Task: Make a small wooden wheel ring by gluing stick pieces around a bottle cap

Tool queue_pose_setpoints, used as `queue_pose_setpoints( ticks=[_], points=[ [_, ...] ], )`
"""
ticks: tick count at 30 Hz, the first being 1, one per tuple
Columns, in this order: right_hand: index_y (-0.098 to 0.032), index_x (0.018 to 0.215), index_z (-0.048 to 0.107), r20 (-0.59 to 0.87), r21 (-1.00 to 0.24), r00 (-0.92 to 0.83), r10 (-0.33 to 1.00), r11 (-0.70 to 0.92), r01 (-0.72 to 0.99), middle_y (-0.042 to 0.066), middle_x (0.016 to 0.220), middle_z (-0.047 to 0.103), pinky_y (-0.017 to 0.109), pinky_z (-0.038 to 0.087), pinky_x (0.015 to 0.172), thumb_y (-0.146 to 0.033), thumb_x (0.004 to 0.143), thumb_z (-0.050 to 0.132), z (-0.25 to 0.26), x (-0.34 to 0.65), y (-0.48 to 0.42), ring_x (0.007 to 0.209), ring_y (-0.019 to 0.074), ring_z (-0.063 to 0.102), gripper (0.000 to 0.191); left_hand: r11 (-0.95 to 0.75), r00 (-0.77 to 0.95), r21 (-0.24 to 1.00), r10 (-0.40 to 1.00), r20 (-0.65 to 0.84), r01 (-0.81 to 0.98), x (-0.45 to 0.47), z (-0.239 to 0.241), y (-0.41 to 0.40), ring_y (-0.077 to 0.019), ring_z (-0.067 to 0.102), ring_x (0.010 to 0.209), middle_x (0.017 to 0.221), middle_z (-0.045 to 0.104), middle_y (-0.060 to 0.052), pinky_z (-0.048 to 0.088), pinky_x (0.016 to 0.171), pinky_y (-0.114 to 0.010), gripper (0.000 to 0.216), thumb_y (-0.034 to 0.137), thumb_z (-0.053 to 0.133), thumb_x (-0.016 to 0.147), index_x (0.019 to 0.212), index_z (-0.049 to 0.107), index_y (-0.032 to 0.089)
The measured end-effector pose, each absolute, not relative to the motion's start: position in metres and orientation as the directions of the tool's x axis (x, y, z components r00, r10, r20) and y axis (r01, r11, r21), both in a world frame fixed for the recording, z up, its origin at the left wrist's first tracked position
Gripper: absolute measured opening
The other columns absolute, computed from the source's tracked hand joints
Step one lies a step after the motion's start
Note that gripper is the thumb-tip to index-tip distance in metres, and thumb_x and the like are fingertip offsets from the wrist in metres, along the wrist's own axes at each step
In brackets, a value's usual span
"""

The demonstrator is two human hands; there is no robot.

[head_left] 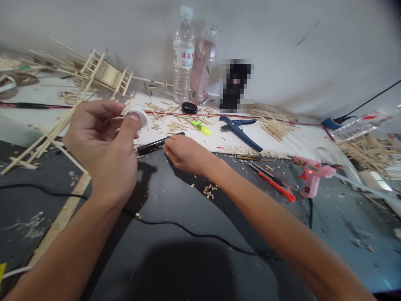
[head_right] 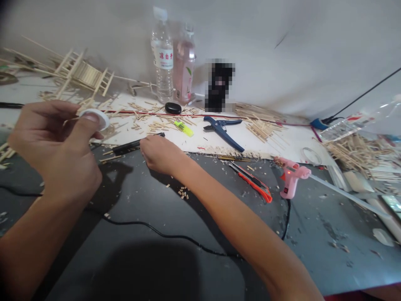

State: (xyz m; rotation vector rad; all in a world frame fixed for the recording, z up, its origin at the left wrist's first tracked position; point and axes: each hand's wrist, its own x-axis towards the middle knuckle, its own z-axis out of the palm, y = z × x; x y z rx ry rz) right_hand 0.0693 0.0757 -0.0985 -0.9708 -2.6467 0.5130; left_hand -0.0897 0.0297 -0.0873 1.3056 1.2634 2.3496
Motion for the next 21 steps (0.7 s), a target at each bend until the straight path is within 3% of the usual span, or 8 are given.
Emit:
queue_pose_setpoints(
  ticks=[5,7,9,12,15,21],
  points=[
    [-0.017,0.096,0.066,0.167,-0.631,-0.636,0.754,0.577,0.518,0.000,0.082,0.068,0.026,0.045,0.066,-0.019,0.099,0.057,-0.072,0.134,0.039,0.071,0.0129,0.058,0.010,-0.539,-0.514,0.805,0.631,0.581,0.249,-0.065,-0.088,0.011,-0.0030,0.067,0.065,0.078,0.067,0.009,0.055,0.056,-0.021,0.018,0.008,0.081,0.081,0.090,0.071,0.019],
    [-0.018,0.094,0.070,0.127,-0.891,-0.494,0.860,0.318,0.325,-0.002,0.079,0.069,0.025,0.048,0.064,-0.026,0.096,0.070,-0.070,0.162,0.014,0.069,0.0117,0.060,0.008,-0.498,-0.428,0.834,0.717,0.551,0.238,-0.047,-0.092,-0.005,-0.0062,0.071,0.070,0.081,0.071,0.008,0.060,0.063,-0.024,0.019,0.013,0.081,0.085,0.099,0.072,0.021],
    [-0.020,0.093,0.074,0.088,-0.981,-0.358,0.930,0.143,0.128,-0.002,0.077,0.070,0.025,0.050,0.061,-0.033,0.090,0.081,-0.075,0.183,-0.009,0.066,0.0120,0.061,0.015,-0.482,-0.352,0.841,0.764,0.541,0.246,-0.030,-0.098,-0.021,-0.0082,0.072,0.072,0.091,0.075,0.006,0.063,0.066,-0.025,0.026,0.012,0.084,0.081,0.101,0.074,0.024],
    [-0.023,0.091,0.079,0.069,-0.997,-0.235,0.969,0.059,-0.050,0.000,0.077,0.074,0.026,0.055,0.060,-0.034,0.084,0.087,-0.082,0.198,-0.030,0.066,0.0129,0.064,0.015,-0.546,-0.154,0.787,0.784,0.601,0.287,-0.013,-0.105,-0.040,-0.0105,0.072,0.078,0.094,0.076,0.004,0.064,0.070,-0.024,0.027,0.008,0.079,0.084,0.102,0.074,0.028],
    [-0.025,0.092,0.081,0.059,-0.990,-0.220,0.974,0.030,-0.135,-0.001,0.079,0.076,0.023,0.057,0.060,-0.027,0.081,0.090,-0.082,0.199,-0.037,0.068,0.0118,0.067,0.014,-0.624,-0.020,0.709,0.746,0.666,0.328,-0.009,-0.106,-0.050,-0.0132,0.073,0.085,0.094,0.076,0.003,0.062,0.072,-0.025,0.030,0.003,0.074,0.085,0.101,0.073,0.028],
    [-0.027,0.083,0.084,0.021,-0.973,-0.172,0.985,-0.019,-0.229,0.000,0.075,0.078,0.021,0.057,0.055,-0.021,0.077,0.093,-0.079,0.194,-0.044,0.062,0.0111,0.067,0.013,-0.578,-0.025,0.740,0.782,0.623,0.345,-0.004,-0.103,-0.058,-0.0140,0.075,0.081,0.092,0.078,0.005,0.061,0.070,-0.028,0.030,0.003,0.073,0.084,0.098,0.073,0.029]
  ],
)
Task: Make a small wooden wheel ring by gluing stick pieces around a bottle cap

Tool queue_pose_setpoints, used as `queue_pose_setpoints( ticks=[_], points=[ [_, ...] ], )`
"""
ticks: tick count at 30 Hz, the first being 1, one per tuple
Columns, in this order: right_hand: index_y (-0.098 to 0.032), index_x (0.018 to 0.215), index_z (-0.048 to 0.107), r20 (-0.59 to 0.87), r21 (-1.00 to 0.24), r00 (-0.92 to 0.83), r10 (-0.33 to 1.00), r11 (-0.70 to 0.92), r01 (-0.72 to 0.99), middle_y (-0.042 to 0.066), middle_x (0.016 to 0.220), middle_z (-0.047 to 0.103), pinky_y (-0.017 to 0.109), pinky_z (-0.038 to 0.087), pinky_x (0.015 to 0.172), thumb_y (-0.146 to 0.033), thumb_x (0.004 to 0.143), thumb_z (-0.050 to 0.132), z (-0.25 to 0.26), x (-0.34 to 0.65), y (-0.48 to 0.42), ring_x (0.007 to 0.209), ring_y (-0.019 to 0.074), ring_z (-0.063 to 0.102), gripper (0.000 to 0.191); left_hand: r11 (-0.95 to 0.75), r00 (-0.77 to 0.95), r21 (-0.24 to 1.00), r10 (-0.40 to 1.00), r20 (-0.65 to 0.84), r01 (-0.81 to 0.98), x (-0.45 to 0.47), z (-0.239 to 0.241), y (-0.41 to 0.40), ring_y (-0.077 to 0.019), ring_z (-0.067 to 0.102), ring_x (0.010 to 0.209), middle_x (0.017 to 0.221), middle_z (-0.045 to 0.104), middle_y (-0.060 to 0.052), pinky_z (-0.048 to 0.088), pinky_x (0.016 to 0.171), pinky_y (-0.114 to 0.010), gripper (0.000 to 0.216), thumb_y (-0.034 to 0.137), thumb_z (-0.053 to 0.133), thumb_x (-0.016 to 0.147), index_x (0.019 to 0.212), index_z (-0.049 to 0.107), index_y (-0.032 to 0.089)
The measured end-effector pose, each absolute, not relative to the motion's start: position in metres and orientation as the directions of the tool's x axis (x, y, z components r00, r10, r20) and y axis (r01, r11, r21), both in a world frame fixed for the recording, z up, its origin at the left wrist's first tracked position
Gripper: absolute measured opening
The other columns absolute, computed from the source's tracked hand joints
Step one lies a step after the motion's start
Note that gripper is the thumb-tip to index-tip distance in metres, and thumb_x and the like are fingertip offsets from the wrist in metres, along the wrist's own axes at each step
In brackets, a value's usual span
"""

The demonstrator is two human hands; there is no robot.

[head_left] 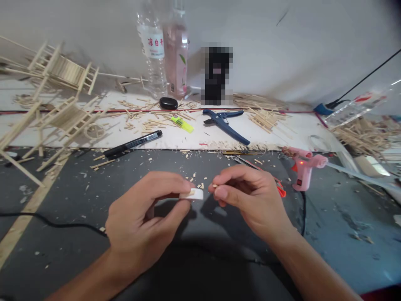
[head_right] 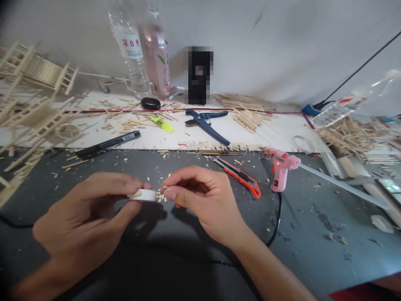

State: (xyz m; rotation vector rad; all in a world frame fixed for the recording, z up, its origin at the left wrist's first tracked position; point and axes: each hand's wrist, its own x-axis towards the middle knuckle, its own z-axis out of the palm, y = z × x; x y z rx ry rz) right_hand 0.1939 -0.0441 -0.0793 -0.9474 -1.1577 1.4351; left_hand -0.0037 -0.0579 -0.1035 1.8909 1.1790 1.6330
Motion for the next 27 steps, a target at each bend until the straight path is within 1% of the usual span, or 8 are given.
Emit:
queue_pose_setpoints(
  ticks=[2,5,8,11,14,19,23,27],
  points=[
    [-0.028,0.082,0.085,0.005,-0.965,-0.174,0.985,-0.041,-0.257,0.000,0.077,0.080,0.021,0.057,0.055,-0.020,0.077,0.093,-0.079,0.192,-0.047,0.063,0.0120,0.068,0.012,-0.570,-0.005,0.755,0.797,0.604,0.323,-0.002,-0.103,-0.060,-0.0140,0.075,0.083,0.094,0.078,0.006,0.061,0.071,-0.029,0.031,0.003,0.073,0.084,0.099,0.074,0.031],
    [-0.028,0.082,0.085,-0.033,-0.957,-0.184,0.982,-0.084,-0.277,0.000,0.074,0.079,0.022,0.056,0.054,-0.020,0.075,0.093,-0.078,0.189,-0.050,0.060,0.0119,0.067,0.013,-0.582,0.024,0.753,0.796,0.605,0.308,-0.003,-0.103,-0.061,-0.0135,0.075,0.086,0.097,0.078,0.007,0.061,0.072,-0.030,0.035,0.001,0.072,0.084,0.101,0.074,0.032],
    [-0.026,0.079,0.084,-0.079,-0.953,-0.194,0.978,-0.131,-0.272,0.001,0.069,0.076,0.022,0.052,0.051,-0.023,0.074,0.094,-0.077,0.187,-0.052,0.056,0.0113,0.062,0.012,-0.583,0.036,0.749,0.796,0.604,0.315,-0.005,-0.103,-0.061,-0.0135,0.076,0.086,0.097,0.078,0.007,0.062,0.073,-0.031,0.033,0.002,0.072,0.085,0.101,0.073,0.031],
    [-0.025,0.079,0.084,-0.113,-0.952,-0.200,0.973,-0.164,-0.259,0.000,0.067,0.074,0.020,0.049,0.051,-0.025,0.074,0.094,-0.078,0.185,-0.053,0.057,0.0106,0.060,0.011,-0.597,0.064,0.736,0.789,0.611,0.319,-0.007,-0.102,-0.060,-0.0146,0.077,0.087,0.097,0.078,0.005,0.064,0.075,-0.032,0.029,0.004,0.072,0.087,0.100,0.072,0.030],
    [-0.026,0.078,0.084,-0.104,-0.950,-0.186,0.977,-0.153,-0.273,-0.001,0.067,0.073,0.018,0.049,0.052,-0.023,0.073,0.095,-0.080,0.181,-0.056,0.057,0.0093,0.060,0.012,-0.605,0.095,0.730,0.787,0.610,0.319,-0.008,-0.103,-0.061,-0.0157,0.078,0.087,0.097,0.079,0.005,0.066,0.076,-0.032,0.027,0.006,0.074,0.089,0.101,0.071,0.030],
    [-0.027,0.080,0.086,-0.076,-0.942,-0.149,0.986,-0.120,-0.313,-0.003,0.073,0.076,0.015,0.052,0.056,-0.017,0.072,0.095,-0.084,0.175,-0.061,0.059,0.0069,0.060,0.017,-0.617,0.130,0.723,0.781,0.611,0.311,-0.011,-0.104,-0.060,-0.0170,0.078,0.088,0.099,0.080,0.004,0.067,0.076,-0.032,0.025,0.010,0.076,0.091,0.104,0.072,0.031],
    [-0.029,0.081,0.086,-0.068,-0.945,-0.134,0.989,-0.107,-0.309,-0.003,0.075,0.077,0.015,0.053,0.056,-0.016,0.072,0.095,-0.086,0.173,-0.063,0.060,0.0072,0.062,0.018,-0.630,0.150,0.712,0.772,0.618,0.309,-0.012,-0.103,-0.060,-0.0161,0.078,0.089,0.100,0.080,0.004,0.067,0.078,-0.030,0.026,0.009,0.075,0.091,0.106,0.073,0.030],
    [-0.030,0.082,0.086,-0.028,-0.956,-0.114,0.993,-0.060,-0.286,-0.002,0.076,0.078,0.017,0.055,0.058,-0.018,0.075,0.094,-0.087,0.173,-0.064,0.063,0.0097,0.066,0.015,-0.639,0.153,0.697,0.763,0.628,0.326,-0.012,-0.102,-0.060,-0.0171,0.079,0.087,0.099,0.080,0.003,0.066,0.075,-0.031,0.024,0.011,0.074,0.092,0.106,0.072,0.031]
  ],
)
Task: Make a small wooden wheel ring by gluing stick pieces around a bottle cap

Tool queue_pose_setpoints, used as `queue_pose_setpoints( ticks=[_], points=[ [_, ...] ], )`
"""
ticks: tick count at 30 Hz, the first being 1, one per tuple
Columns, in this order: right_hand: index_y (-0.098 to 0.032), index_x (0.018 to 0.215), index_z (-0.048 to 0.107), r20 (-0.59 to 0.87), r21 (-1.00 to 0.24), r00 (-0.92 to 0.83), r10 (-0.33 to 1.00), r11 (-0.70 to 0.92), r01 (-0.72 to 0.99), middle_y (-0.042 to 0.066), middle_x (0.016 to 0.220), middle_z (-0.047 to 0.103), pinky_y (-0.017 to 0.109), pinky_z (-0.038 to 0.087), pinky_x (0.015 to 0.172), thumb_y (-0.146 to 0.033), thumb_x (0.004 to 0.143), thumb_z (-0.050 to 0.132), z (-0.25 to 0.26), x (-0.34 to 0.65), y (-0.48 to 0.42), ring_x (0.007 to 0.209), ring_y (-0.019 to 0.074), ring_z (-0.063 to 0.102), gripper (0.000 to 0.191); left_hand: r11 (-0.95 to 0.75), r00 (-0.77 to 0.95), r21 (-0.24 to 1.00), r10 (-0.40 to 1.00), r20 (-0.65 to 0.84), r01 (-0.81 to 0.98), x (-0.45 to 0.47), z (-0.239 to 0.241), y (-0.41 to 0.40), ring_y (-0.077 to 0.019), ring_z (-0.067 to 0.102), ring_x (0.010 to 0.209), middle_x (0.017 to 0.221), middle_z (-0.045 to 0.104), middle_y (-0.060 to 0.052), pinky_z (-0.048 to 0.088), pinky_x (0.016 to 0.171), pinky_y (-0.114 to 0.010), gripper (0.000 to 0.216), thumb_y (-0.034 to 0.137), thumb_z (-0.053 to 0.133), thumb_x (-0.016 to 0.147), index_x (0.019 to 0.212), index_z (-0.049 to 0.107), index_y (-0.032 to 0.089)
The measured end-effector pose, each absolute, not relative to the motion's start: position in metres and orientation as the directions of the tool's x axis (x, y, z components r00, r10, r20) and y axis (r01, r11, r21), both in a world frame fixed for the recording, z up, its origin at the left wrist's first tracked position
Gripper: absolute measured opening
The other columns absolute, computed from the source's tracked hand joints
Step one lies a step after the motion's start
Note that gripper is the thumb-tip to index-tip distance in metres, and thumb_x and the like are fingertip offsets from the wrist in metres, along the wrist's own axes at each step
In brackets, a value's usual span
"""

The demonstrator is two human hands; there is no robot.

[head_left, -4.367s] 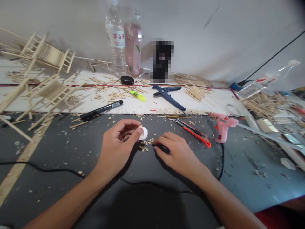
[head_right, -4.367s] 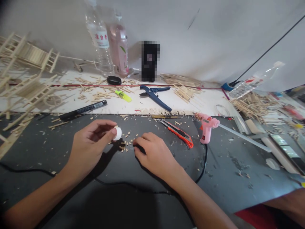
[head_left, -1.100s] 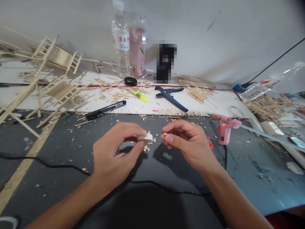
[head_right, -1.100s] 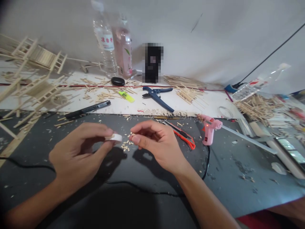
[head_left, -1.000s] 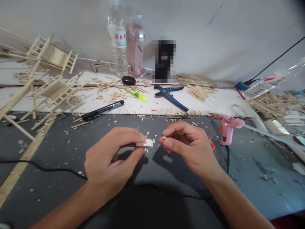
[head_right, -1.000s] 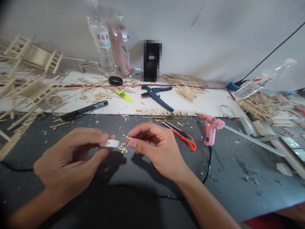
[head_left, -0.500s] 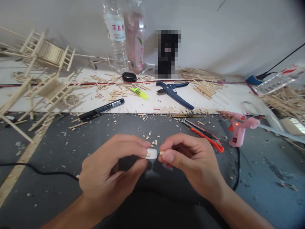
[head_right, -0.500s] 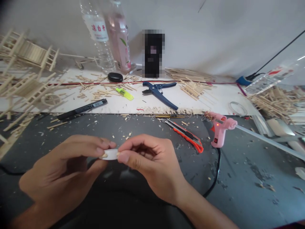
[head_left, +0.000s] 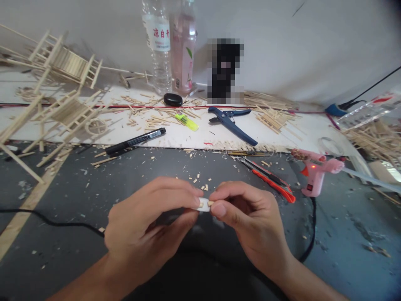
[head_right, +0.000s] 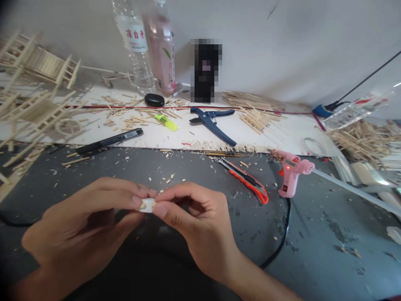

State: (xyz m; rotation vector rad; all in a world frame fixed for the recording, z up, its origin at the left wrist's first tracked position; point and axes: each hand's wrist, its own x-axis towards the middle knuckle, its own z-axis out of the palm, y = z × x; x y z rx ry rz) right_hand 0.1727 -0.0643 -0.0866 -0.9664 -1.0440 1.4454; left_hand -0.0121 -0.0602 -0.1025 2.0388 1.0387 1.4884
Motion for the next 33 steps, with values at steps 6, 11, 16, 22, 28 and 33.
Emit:
queue_pose_setpoints(
  ticks=[6,11,16,22,28,33],
  points=[
    [-0.033,0.085,0.086,0.018,-0.963,-0.092,0.996,-0.007,-0.269,-0.001,0.082,0.080,0.023,0.057,0.062,-0.024,0.081,0.091,-0.093,0.172,-0.067,0.072,0.0137,0.070,0.011,-0.645,0.174,0.693,0.760,0.626,0.323,-0.013,-0.103,-0.061,-0.0169,0.078,0.086,0.099,0.079,0.002,0.066,0.075,-0.030,0.025,0.010,0.073,0.092,0.106,0.072,0.031],
    [-0.034,0.087,0.085,0.012,-0.962,-0.094,0.996,-0.015,-0.273,-0.002,0.084,0.080,0.023,0.056,0.063,-0.023,0.084,0.089,-0.097,0.171,-0.069,0.073,0.0131,0.070,0.011,-0.652,0.172,0.695,0.755,0.633,0.304,-0.013,-0.103,-0.061,-0.0158,0.078,0.086,0.098,0.079,0.001,0.065,0.076,-0.028,0.028,0.006,0.075,0.089,0.105,0.072,0.029],
    [-0.035,0.091,0.085,0.047,-0.967,-0.111,0.993,0.018,-0.252,-0.003,0.085,0.080,0.022,0.055,0.065,-0.021,0.086,0.087,-0.098,0.171,-0.070,0.076,0.0123,0.070,0.015,-0.650,0.174,0.700,0.757,0.629,0.298,-0.012,-0.102,-0.061,-0.0162,0.078,0.085,0.097,0.079,0.001,0.066,0.075,-0.029,0.028,0.006,0.075,0.089,0.104,0.072,0.029],
    [-0.036,0.096,0.085,0.102,-0.980,-0.135,0.986,0.076,-0.186,-0.004,0.088,0.080,0.022,0.054,0.069,-0.015,0.088,0.083,-0.097,0.174,-0.070,0.079,0.0111,0.070,0.023,-0.657,0.170,0.696,0.751,0.638,0.291,-0.011,-0.100,-0.061,-0.0155,0.078,0.084,0.095,0.080,0.001,0.065,0.074,-0.026,0.029,0.002,0.074,0.088,0.103,0.073,0.028],
    [-0.034,0.096,0.084,0.132,-0.986,-0.118,0.984,0.119,-0.113,-0.005,0.086,0.079,0.020,0.052,0.069,-0.016,0.089,0.083,-0.096,0.175,-0.071,0.078,0.0097,0.068,0.019,-0.667,0.167,0.690,0.742,0.649,0.280,-0.011,-0.101,-0.058,-0.0141,0.079,0.083,0.095,0.081,0.001,0.065,0.074,-0.022,0.027,0.001,0.076,0.086,0.100,0.074,0.024],
    [-0.032,0.103,0.080,0.168,-0.985,-0.132,0.977,0.159,-0.073,-0.004,0.088,0.073,0.018,0.052,0.070,-0.017,0.092,0.080,-0.094,0.177,-0.070,0.079,0.0088,0.064,0.018,-0.684,0.179,0.653,0.723,0.668,0.325,-0.013,-0.099,-0.056,-0.0093,0.080,0.086,0.099,0.082,0.000,0.061,0.081,-0.012,0.026,-0.001,0.081,0.083,0.100,0.075,0.018]
  ],
)
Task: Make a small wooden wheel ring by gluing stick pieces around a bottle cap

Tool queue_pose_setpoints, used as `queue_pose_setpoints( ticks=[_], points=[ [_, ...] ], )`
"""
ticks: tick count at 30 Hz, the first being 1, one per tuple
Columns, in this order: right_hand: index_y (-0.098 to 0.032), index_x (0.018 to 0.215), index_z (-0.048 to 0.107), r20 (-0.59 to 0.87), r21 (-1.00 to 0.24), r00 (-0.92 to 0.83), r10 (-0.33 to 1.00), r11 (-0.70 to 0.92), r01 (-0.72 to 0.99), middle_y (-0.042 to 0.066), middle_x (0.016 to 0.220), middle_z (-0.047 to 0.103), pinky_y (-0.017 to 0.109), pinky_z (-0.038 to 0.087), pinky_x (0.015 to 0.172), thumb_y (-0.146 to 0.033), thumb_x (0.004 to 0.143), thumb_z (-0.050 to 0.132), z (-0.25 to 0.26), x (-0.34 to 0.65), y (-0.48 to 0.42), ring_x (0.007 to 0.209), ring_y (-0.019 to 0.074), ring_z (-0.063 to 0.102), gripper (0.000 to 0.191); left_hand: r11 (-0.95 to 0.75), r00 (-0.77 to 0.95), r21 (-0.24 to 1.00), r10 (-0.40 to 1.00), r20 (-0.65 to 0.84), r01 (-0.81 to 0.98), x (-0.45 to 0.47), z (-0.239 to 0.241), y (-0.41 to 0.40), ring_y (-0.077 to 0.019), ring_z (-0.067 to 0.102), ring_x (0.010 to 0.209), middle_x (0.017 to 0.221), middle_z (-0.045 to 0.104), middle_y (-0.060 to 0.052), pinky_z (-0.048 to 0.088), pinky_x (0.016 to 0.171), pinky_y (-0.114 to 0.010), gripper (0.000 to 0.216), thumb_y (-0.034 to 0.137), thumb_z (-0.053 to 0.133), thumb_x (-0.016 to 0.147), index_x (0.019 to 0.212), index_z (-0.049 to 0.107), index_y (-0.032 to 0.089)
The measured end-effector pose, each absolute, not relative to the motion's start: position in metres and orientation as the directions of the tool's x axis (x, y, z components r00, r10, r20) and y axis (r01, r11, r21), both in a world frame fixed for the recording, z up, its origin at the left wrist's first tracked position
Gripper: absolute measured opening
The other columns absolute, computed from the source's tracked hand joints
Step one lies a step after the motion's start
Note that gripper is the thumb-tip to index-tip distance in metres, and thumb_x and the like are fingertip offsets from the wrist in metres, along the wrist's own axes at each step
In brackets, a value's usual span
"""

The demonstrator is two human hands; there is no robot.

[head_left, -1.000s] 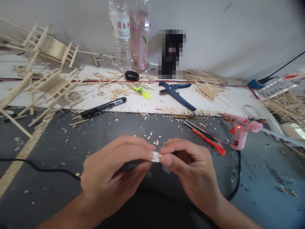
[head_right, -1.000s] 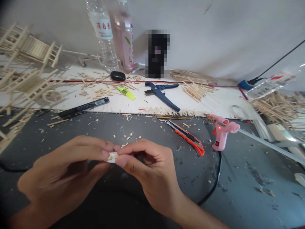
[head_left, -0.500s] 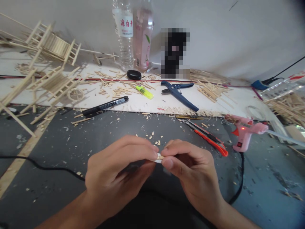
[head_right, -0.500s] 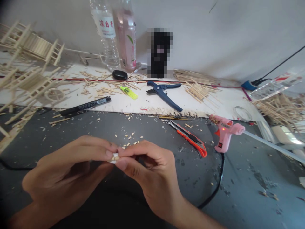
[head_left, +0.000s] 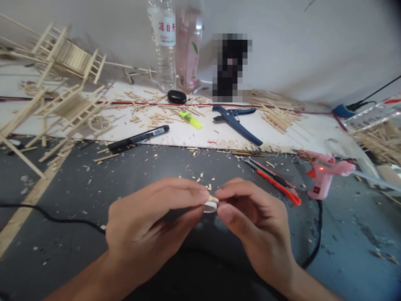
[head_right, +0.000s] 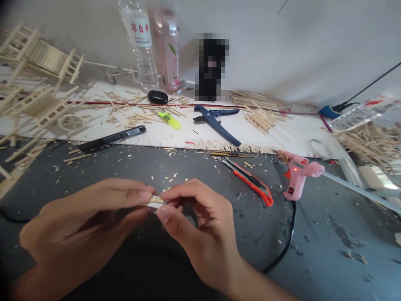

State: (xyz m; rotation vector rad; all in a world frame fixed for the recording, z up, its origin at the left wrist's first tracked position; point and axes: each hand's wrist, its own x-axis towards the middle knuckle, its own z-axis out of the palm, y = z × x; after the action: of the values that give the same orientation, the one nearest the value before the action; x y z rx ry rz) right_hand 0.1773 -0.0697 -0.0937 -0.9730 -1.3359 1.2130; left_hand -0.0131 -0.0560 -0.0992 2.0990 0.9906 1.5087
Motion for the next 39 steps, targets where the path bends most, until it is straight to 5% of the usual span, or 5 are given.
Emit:
queue_pose_setpoints(
  ticks=[25,34,39],
  points=[
    [-0.024,0.085,0.077,0.076,-0.987,-0.148,0.986,0.096,0.133,-0.005,0.075,0.074,0.015,0.047,0.057,-0.021,0.091,0.078,-0.080,0.184,-0.067,0.063,0.0066,0.062,0.007,-0.657,0.231,0.623,0.744,0.627,0.424,-0.015,-0.100,-0.063,-0.0033,0.078,0.089,0.105,0.082,0.008,0.060,0.082,-0.010,0.022,0.006,0.074,0.092,0.104,0.073,0.025],
    [-0.023,0.084,0.076,-0.019,-0.997,-0.164,0.986,-0.007,0.073,-0.006,0.070,0.071,0.017,0.043,0.053,-0.020,0.088,0.080,-0.078,0.183,-0.065,0.059,0.0066,0.057,0.007,-0.669,0.226,0.601,0.729,0.646,0.437,-0.014,-0.105,-0.059,-0.0043,0.079,0.088,0.103,0.082,0.010,0.060,0.083,-0.009,0.021,0.010,0.077,0.092,0.105,0.075,0.026],
    [-0.023,0.080,0.069,0.005,-1.000,-0.078,0.997,0.004,-0.015,-0.004,0.073,0.063,0.023,0.042,0.060,-0.034,0.096,0.073,-0.084,0.190,-0.058,0.068,0.0110,0.053,0.020,-0.484,0.088,0.763,0.863,0.498,0.428,-0.010,-0.108,-0.061,-0.0057,0.079,0.071,0.093,0.083,0.012,0.062,0.074,-0.008,0.043,0.023,0.080,0.090,0.129,0.071,0.036]
  ],
)
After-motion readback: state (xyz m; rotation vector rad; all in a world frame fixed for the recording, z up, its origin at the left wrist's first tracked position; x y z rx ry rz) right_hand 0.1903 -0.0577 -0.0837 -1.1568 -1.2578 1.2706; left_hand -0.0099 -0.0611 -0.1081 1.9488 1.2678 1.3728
